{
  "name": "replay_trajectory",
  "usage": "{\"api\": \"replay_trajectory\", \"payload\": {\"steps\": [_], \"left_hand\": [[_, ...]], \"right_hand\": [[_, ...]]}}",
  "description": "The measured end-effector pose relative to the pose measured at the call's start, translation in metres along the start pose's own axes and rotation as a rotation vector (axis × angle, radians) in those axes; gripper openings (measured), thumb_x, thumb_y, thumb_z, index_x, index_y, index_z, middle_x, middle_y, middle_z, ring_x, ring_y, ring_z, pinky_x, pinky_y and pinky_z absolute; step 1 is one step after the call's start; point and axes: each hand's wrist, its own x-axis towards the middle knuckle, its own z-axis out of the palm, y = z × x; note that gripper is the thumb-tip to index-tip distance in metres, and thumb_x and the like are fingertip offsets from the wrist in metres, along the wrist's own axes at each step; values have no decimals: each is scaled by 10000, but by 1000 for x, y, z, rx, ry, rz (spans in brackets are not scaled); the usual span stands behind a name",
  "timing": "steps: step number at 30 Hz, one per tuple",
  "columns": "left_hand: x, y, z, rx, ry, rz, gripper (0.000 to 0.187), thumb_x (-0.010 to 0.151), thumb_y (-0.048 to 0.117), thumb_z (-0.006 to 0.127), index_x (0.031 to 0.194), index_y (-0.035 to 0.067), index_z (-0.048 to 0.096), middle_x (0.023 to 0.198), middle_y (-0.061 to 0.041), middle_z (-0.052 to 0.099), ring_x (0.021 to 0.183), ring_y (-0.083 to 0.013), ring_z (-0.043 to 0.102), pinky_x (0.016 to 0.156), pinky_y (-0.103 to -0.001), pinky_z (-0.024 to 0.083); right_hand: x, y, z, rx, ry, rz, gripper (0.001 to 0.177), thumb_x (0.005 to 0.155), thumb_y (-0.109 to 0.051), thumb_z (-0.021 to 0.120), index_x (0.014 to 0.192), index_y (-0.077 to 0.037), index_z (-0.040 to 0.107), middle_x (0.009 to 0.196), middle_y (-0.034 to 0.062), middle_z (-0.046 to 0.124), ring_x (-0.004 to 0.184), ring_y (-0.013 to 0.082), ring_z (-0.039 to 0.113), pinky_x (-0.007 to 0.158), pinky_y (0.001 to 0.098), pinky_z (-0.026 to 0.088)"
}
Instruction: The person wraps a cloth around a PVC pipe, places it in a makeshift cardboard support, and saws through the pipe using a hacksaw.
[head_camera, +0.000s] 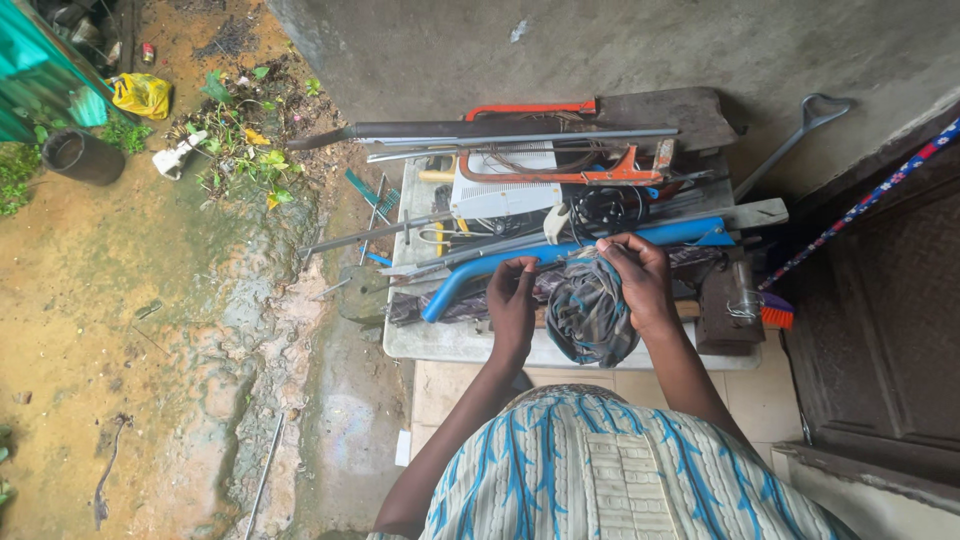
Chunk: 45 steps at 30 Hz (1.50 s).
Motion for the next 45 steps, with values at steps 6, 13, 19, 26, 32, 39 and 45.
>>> {"api": "replay_trajectory", "payload": {"steps": [6, 13, 19, 26, 32, 39, 45], "left_hand": [[37, -15, -18, -27, 14, -10, 159, 1023, 180, 661, 1092, 36, 664, 914, -8, 650, 714, -42, 528, 591, -188, 415], [69, -18, -7, 16, 5, -91, 186, 1037, 196, 606, 1115, 41, 674, 918, -20, 667, 681, -44, 497, 534, -198, 372], [101, -27, 13, 47, -13, -68, 163, 1005, 105, 550, 1117, 48, 653, 944, -27, 679, 734, -73, 582, 581, -217, 431], [145, -61, 44, 274, -6, 71, 160, 996, 111, 599, 1125, 34, 655, 951, -61, 705, 779, -120, 643, 691, -259, 529], [186, -83, 71, 404, 135, -15, 218, 952, 143, 655, 1131, 23, 625, 902, -112, 705, 663, -142, 625, 609, -318, 531], [211, -117, 69, 698, 168, 238, 141, 939, 121, 663, 1047, 33, 684, 973, -144, 721, 901, -303, 688, 815, -413, 523], [208, -107, 76, 782, 184, 328, 144, 917, 102, 628, 1035, 38, 682, 1031, -154, 667, 967, -364, 655, 853, -445, 512]], "right_hand": [[34, 8, 10, -59, 45, 3, 104, 957, -127, 736, 981, -26, 730, 878, -22, 707, 802, 27, 631, 739, 193, 489], [57, 10, 9, -109, 98, 33, 108, 948, -148, 736, 975, -43, 737, 861, -44, 709, 802, 19, 621, 750, 205, 482], [92, 16, -19, -190, 75, 31, 122, 960, -133, 724, 896, -29, 728, 830, -61, 667, 787, 21, 571, 736, 215, 453], [154, 39, -46, -208, 39, 46, 116, 937, -133, 724, 883, -31, 734, 844, -37, 699, 792, 37, 612, 757, 220, 484], [211, 71, -55, -228, 38, 141, 133, 920, -149, 739, 865, -27, 744, 821, -19, 703, 762, 54, 604, 732, 234, 467], [243, 118, -76, -236, 52, 233, 190, 914, -184, 771, 849, -9, 735, 825, 1, 700, 763, 78, 607, 736, 249, 474], [243, 121, -77, -334, -22, 231, 233, 874, -207, 773, 970, 3, 741, 903, 42, 749, 844, 108, 692, 790, 262, 529]]}}
